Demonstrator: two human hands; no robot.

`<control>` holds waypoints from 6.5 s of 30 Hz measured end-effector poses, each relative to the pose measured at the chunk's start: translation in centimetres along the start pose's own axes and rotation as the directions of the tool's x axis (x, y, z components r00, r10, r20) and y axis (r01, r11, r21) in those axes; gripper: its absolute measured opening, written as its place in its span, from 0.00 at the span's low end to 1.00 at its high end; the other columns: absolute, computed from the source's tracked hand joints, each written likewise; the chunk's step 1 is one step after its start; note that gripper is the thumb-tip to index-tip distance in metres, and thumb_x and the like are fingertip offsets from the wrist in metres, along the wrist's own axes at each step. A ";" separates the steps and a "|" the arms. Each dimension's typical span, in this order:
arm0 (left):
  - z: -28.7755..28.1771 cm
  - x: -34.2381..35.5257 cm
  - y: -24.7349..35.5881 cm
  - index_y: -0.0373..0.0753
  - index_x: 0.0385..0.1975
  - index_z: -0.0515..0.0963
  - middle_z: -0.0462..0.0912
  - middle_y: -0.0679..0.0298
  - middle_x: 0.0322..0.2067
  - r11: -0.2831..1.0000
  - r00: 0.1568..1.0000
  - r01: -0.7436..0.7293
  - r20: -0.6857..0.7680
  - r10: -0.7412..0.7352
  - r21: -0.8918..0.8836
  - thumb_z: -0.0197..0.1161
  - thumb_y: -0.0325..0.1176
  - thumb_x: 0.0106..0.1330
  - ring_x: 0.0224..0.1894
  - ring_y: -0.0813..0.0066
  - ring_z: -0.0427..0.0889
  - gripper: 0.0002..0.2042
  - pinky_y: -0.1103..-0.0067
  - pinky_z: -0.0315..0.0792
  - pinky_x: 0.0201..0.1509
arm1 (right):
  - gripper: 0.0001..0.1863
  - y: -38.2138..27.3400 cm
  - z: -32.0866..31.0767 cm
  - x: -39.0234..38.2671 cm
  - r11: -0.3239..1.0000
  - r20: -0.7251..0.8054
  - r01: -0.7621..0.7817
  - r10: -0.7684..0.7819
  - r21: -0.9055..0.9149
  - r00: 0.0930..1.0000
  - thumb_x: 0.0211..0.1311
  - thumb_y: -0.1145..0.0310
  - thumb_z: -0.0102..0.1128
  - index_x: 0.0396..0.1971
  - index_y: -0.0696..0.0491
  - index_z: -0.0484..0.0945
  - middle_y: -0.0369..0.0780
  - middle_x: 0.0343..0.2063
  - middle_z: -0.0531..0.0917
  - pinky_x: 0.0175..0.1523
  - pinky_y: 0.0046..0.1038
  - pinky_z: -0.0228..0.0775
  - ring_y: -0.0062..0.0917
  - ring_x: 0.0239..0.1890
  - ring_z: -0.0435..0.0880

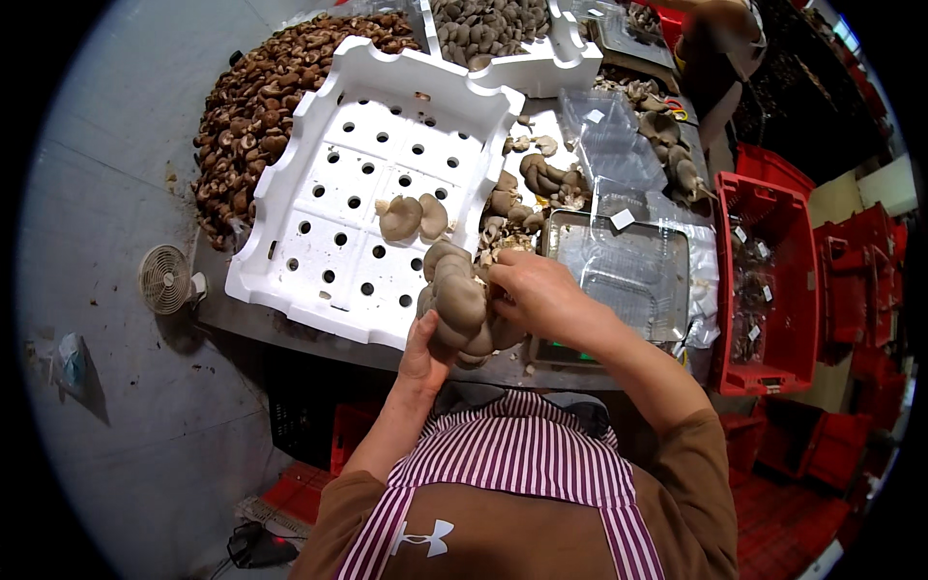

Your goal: The person trims the base of oyster mushrooms using scissors and places them into a plastic container on a digital scale. They arrange the mushrooms, close the container, and place it into a red crate. The process is repeated with multiple mushroom clusters.

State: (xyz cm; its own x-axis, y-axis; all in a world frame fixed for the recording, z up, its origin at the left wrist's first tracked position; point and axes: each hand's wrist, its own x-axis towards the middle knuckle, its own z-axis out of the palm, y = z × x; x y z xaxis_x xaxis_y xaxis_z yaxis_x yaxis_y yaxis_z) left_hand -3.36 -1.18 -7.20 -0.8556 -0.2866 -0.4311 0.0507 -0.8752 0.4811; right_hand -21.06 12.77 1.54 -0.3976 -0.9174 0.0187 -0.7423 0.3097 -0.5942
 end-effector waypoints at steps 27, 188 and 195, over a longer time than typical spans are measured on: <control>8.7 0.9 3.7 0.36 0.70 0.59 0.67 0.53 0.65 0.614 0.986 -0.152 0.162 0.040 0.775 0.71 0.34 0.60 0.67 0.63 0.66 0.38 0.69 0.61 0.71 | 0.47 6.0 7.3 -2.9 -0.483 0.182 -0.006 0.318 0.875 0.930 0.68 0.30 0.39 0.70 0.58 0.58 0.46 0.66 0.68 0.72 0.41 0.59 0.36 0.68 0.68; 0.5 8.7 2.5 0.39 0.42 0.76 0.78 0.72 0.36 0.489 0.959 -0.116 0.225 -0.171 0.864 0.69 0.27 0.58 0.38 0.86 0.75 0.13 0.84 0.71 0.42 | 0.27 5.2 9.4 -3.3 -0.752 0.483 0.133 0.536 0.645 0.692 0.74 0.51 0.40 0.62 0.54 0.71 0.45 0.62 0.75 0.70 0.47 0.62 0.40 0.64 0.73; 0.4 8.6 2.3 0.38 0.36 0.74 0.77 0.70 0.33 0.639 0.964 0.066 0.116 -0.238 0.766 0.66 0.26 0.57 0.33 0.85 0.74 0.09 0.84 0.70 0.38 | 0.27 5.1 9.5 -3.2 -0.756 0.477 0.109 0.510 0.646 0.716 0.74 0.51 0.40 0.61 0.54 0.71 0.47 0.61 0.76 0.69 0.49 0.63 0.41 0.63 0.74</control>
State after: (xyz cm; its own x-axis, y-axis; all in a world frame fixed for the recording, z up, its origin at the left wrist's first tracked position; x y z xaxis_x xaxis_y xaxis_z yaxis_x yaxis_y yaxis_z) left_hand -10.84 -5.52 -9.52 -0.8968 -0.0228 -0.4419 -0.4187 -0.2793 0.8641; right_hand -18.44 14.96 -9.15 -0.4065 -0.6178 -0.6731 0.8659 -0.4955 -0.0683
